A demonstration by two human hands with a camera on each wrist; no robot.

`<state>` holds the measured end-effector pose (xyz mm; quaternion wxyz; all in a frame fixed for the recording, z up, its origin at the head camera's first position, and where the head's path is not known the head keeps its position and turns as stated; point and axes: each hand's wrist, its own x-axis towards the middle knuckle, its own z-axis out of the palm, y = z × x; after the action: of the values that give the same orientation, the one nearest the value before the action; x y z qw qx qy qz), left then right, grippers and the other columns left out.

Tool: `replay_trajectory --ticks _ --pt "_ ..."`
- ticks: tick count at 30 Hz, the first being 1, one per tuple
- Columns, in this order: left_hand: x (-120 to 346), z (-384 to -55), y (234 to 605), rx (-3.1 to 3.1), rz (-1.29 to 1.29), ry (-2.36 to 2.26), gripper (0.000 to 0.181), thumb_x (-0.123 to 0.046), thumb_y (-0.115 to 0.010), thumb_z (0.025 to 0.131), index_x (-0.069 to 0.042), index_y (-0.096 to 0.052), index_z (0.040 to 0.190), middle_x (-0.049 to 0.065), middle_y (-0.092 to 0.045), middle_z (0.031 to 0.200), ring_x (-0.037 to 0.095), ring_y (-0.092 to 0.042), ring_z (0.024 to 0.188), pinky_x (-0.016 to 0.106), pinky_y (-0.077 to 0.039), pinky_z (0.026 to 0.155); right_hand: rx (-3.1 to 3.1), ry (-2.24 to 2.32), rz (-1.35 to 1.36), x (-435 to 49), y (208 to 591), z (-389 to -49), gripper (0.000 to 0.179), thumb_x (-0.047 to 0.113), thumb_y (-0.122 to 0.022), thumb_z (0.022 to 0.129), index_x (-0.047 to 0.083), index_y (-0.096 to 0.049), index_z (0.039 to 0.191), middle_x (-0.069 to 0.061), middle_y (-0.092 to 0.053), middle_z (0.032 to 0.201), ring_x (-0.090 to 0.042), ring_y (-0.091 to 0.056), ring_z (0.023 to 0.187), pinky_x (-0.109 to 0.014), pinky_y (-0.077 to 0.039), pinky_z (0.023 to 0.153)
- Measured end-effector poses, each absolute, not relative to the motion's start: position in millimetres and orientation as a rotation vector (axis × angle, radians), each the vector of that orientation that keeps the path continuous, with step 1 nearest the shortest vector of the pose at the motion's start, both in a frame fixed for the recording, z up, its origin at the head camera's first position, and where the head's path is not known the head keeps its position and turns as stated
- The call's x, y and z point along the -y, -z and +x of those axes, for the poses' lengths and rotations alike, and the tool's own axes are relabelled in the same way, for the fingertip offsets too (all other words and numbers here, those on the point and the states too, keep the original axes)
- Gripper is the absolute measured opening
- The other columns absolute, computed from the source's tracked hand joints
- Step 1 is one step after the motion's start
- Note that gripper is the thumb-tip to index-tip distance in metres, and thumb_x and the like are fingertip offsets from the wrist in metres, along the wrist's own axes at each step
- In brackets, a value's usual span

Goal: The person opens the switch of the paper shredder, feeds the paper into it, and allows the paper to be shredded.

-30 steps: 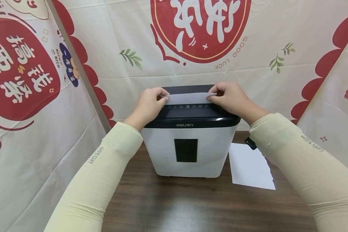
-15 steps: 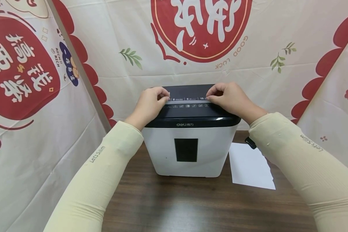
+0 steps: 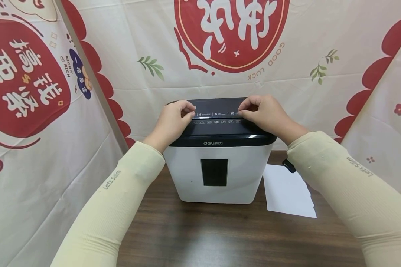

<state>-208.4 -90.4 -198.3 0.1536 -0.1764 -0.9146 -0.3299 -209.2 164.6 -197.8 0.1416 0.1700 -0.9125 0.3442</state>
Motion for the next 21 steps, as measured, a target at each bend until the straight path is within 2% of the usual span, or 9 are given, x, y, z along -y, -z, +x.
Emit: replay_trajectory --ticks 14,21 --pt "95 -196 204 2.543 -0.533 0.833 0.035 -0.016 -0.062 0.094 -0.008 -0.059 0.128 0.008 -0.061 0.127 0.02 -0.056 0.117 0.035 -0.042 0.102 2.556 -1.015 0.478 -175 200 -197 0.027 0.016 -0.066 0.091 0.002 -0.066 0.114 -0.019 -0.065 0.106 -0.031 -0.057 0.095 -0.047 -0.047 0.091" --pt "98 -190 208 2.53 -0.536 0.824 0.042 -0.017 -0.063 0.093 -0.01 -0.055 0.134 0.007 -0.056 0.133 0.02 -0.053 0.119 0.036 -0.042 0.104 2.522 -1.032 0.434 -184 205 -190 0.028 0.017 -0.066 0.092 0.002 -0.065 0.116 -0.016 -0.063 0.107 -0.026 -0.054 0.096 -0.038 -0.045 0.085"
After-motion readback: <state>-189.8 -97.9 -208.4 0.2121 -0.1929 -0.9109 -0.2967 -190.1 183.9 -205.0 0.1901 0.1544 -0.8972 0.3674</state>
